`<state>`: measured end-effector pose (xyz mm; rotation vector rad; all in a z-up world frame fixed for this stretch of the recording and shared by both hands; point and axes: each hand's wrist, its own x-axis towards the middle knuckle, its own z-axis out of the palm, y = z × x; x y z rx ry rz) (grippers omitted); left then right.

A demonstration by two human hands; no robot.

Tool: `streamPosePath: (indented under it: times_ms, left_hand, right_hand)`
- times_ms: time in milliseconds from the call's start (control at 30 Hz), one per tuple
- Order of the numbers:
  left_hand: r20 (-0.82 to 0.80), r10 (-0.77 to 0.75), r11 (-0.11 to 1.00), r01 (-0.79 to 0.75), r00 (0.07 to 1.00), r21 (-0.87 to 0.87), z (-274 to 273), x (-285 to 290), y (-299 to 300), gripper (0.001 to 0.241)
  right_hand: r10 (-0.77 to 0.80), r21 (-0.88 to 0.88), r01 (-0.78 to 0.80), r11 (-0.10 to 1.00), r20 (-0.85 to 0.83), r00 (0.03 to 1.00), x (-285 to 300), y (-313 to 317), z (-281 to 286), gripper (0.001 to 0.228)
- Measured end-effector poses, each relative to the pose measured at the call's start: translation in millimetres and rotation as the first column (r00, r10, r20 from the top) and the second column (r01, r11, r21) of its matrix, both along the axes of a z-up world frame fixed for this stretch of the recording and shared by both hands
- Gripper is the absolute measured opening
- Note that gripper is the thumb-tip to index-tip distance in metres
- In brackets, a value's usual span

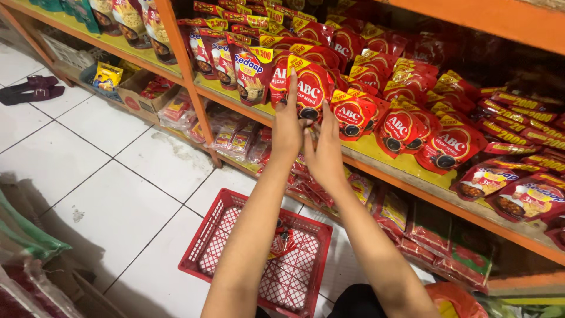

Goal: The person takes food packets from a shelf, places them into a red plastic basket on the floor, and rearranges other packets on the shelf.

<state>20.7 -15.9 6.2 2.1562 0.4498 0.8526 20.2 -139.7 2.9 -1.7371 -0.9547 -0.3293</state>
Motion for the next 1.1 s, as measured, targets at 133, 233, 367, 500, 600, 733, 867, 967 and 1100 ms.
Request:
streamPosePath:
  times_ms: [133,233,367,500,600,733,867,967,1100]
  left_hand:
    - [0.029,0.024,1.0,-0.024,0.999,-0.005,-2.4,12.5,-1.9,0.115]
    - [0.153,0.056,0.993,-0.071,0.987,0.099,-5.2,25.8,-1.8,0.12]
    - [0.034,-0.004,0.999,0.003,0.999,0.045,-4.4,27.1,4.5,0.117]
    - [0.146,-0.126,0.991,0.118,0.981,0.062,-5.9,13.2,12.4,0.127]
    - [0.158,-0.18,0.983,0.184,0.971,-0.009,-4.5,-3.4,16.9,0.12]
    - [0.247,-0.179,0.984,0.179,0.952,0.024,-2.0,-22.4,18.8,0.098]
    - [0.231,-0.188,0.982,0.178,0.955,0.062,-7.3,-31.3,11.7,0.081]
    - [0.239,-0.201,0.979,0.191,0.95,0.066,-15.0,-38.1,3.0,0.077]
    - [0.3,-0.165,0.985,0.14,0.94,0.102,-31.0,-55.7,-6.6,0.072]
  right_hand:
    - [-0.044,-0.054,0.048,0.997,0.073,0.996,18.7,4.0,-9.3,0.064]
    - [-0.05,-0.079,0.058,0.995,0.107,0.993,30.2,6.2,-14.6,0.065]
    - [0.004,-0.07,0.002,0.998,0.086,0.996,32.4,3.7,-18.8,0.068]
    - [-0.041,-0.104,0.055,0.993,0.126,0.991,33.9,1.1,-16.8,0.063]
    - [-0.033,-0.127,0.043,0.991,0.078,0.996,38.5,-3.5,-7.3,0.059]
    - [0.019,-0.164,0.001,0.986,0.117,0.993,49.3,-6.8,8.1,0.055]
    - [-0.015,-0.2,0.042,0.979,0.138,0.99,43.3,-7.4,8.6,0.053]
    - [-0.036,-0.144,0.062,0.988,0.18,0.983,31.3,-6.0,10.4,0.055]
    - [-0.139,-0.053,0.145,0.988,0.105,0.985,-1.4,-3.6,-0.5,0.054]
